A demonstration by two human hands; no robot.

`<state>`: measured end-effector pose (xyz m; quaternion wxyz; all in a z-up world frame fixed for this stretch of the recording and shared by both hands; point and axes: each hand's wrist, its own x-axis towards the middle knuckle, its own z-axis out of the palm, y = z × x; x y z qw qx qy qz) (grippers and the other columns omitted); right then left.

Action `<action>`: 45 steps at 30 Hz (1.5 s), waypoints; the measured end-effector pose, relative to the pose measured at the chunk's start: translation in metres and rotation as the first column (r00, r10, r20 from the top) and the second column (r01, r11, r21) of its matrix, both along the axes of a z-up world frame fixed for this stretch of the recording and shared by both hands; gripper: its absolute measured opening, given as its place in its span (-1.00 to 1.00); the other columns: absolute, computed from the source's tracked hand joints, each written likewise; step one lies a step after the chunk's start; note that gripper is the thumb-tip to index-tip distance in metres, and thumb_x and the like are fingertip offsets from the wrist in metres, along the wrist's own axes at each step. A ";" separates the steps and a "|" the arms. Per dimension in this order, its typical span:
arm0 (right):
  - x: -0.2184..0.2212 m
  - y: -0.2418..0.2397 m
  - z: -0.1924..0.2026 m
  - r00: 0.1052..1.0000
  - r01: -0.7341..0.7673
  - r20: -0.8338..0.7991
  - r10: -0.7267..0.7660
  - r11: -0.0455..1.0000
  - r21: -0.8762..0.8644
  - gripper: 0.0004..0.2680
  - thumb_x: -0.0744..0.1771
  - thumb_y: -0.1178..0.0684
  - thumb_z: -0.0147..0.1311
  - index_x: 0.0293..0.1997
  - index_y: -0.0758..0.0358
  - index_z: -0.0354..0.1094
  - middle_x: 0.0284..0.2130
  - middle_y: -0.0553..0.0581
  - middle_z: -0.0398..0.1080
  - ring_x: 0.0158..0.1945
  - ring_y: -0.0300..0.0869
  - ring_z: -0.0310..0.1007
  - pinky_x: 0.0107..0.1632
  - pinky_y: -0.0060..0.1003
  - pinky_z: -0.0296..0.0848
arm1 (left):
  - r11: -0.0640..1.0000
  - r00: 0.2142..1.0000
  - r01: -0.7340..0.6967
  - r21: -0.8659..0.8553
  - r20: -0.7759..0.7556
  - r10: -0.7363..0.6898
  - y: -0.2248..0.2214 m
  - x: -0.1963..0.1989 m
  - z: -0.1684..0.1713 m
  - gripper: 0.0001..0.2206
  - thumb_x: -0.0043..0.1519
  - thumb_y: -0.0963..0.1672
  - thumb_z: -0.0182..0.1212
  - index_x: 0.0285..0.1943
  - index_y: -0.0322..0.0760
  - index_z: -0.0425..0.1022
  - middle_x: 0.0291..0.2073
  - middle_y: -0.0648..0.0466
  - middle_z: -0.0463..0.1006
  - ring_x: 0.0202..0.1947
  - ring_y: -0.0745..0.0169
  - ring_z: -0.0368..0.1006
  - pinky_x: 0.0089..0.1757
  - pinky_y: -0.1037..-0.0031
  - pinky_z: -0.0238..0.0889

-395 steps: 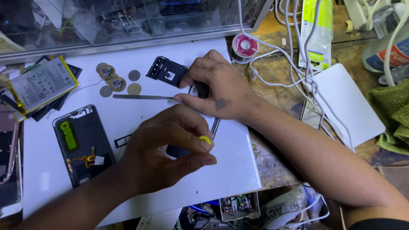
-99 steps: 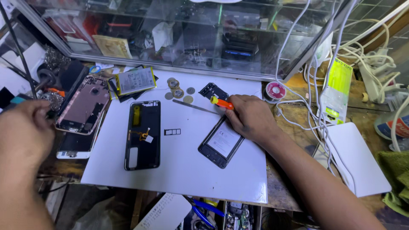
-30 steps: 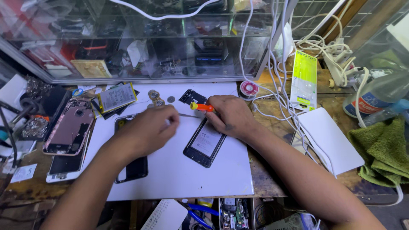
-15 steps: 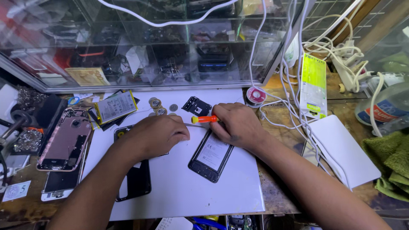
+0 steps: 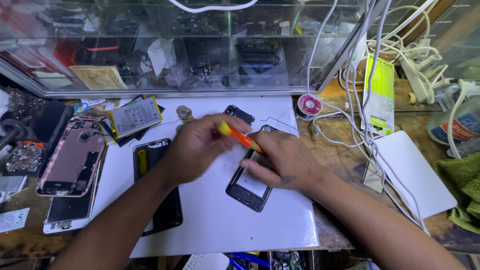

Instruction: The person uses a screwdriver to tighten screws on the back of a disassembled smartphone. They then align the phone's back cover with the main body and press the edges to snap it into place, completing the reassembly.

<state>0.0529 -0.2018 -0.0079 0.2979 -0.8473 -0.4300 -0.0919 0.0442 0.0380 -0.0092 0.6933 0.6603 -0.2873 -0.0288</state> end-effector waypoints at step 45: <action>0.033 -0.015 -0.010 0.998 -0.029 0.052 0.029 1.000 0.006 -0.76 0.26 -0.09 0.19 -0.13 0.22 0.51 -0.38 0.17 0.35 -0.21 0.05 0.44 -0.18 -0.09 0.43 | 0.992 0.997 0.067 0.105 -0.030 -0.064 -0.024 -0.038 -0.002 -0.55 0.39 -0.09 0.20 0.43 -0.25 0.22 -0.20 0.05 0.54 -0.24 0.36 0.52 -0.19 0.53 0.50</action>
